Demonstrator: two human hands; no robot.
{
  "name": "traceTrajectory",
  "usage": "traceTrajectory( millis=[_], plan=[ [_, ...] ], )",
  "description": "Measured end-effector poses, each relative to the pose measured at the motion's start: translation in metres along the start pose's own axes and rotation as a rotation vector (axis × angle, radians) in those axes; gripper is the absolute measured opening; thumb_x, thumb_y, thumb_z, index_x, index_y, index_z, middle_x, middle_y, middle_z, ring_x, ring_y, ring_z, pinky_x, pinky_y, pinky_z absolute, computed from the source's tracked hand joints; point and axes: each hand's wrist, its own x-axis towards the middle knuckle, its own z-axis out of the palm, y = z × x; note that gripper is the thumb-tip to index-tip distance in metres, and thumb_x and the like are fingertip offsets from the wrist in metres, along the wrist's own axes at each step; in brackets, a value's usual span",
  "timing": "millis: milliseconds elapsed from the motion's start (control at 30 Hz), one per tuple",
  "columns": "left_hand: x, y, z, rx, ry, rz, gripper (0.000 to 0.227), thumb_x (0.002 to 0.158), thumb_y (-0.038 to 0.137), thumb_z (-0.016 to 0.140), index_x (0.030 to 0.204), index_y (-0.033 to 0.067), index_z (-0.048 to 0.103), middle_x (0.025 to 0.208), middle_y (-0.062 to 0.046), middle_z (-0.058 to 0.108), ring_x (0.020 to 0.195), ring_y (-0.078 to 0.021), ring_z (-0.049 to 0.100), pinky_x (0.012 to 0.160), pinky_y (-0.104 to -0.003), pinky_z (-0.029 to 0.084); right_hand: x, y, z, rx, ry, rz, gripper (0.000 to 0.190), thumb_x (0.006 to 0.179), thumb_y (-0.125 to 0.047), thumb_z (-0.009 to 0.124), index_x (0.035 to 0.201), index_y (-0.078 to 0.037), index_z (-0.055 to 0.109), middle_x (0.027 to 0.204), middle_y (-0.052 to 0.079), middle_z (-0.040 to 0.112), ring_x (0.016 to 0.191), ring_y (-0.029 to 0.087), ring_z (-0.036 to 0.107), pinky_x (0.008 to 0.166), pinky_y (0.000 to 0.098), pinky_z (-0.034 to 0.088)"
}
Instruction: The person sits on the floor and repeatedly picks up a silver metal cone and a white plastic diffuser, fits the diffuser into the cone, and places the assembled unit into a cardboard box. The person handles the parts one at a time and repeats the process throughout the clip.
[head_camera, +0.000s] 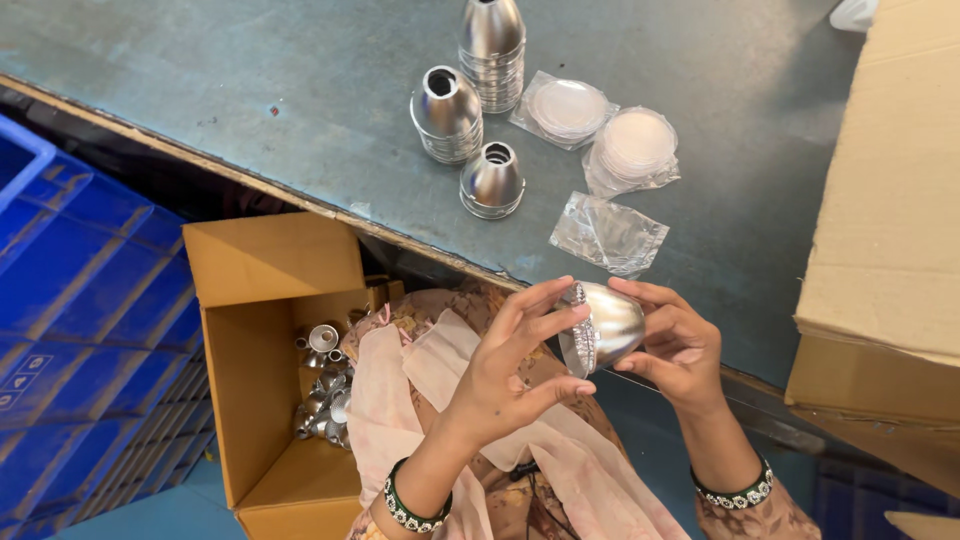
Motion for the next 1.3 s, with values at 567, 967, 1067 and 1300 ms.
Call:
traceTrajectory(
  millis=[567, 967, 1067, 1300],
  plan=[
    [-0.017, -0.003, -0.014, 0.001, 0.045, 0.008, 0.068, 0.083, 0.016, 0.088, 0.145, 0.0159, 0.060, 0.161, -0.017, 0.044, 0.151, -0.0348, 0.050, 0.123, -0.046, 0.045, 0.004, 0.000, 0.023, 0.025, -0.031, 0.091, 0.025, 0.080, -0.009, 0.088, 0.091, -0.001, 0.067, 0.149, 0.027, 0.055, 0.138, 0.032, 0.057, 0.111, 0.0418, 0.050],
    [-0.025, -0.007, -0.008, -0.095, 0.098, -0.084, 0.069, 0.083, 0.015, 0.087, 0.145, 0.0121, 0.057, 0.161, -0.015, 0.041, 0.146, -0.0320, 0.051, 0.112, -0.042, 0.052, 0.005, 0.000, 0.042, 0.205, 0.000, 0.137, 0.045, 0.085, -0.006, 0.087, 0.116, -0.005, 0.055, 0.149, 0.031, 0.055, 0.136, 0.034, 0.059, 0.109, 0.0457, 0.053],
    [-0.024, -0.007, -0.006, 0.119, 0.120, 0.020, 0.070, 0.079, 0.018, 0.091, 0.142, 0.0191, 0.059, 0.154, -0.013, 0.043, 0.141, -0.0329, 0.050, 0.109, -0.042, 0.053, 0.009, -0.009, 0.058, 0.277, -0.075, 0.127, 0.071, 0.086, -0.007, 0.086, 0.139, -0.011, 0.038, 0.152, 0.027, 0.050, 0.139, 0.033, 0.054, 0.109, 0.0443, 0.052],
    [-0.026, -0.002, 0.024, 0.621, 0.176, 0.152, 0.073, 0.072, 0.011, 0.089, 0.139, 0.0280, 0.063, 0.141, -0.009, 0.048, 0.134, -0.0335, 0.045, 0.114, -0.046, 0.044, 0.006, -0.010, 0.094, 0.107, 0.124, 0.294, 0.055, 0.089, -0.007, 0.077, 0.135, 0.000, 0.049, 0.144, 0.025, 0.056, 0.136, 0.037, 0.052, 0.111, 0.0478, 0.047]
  ],
)
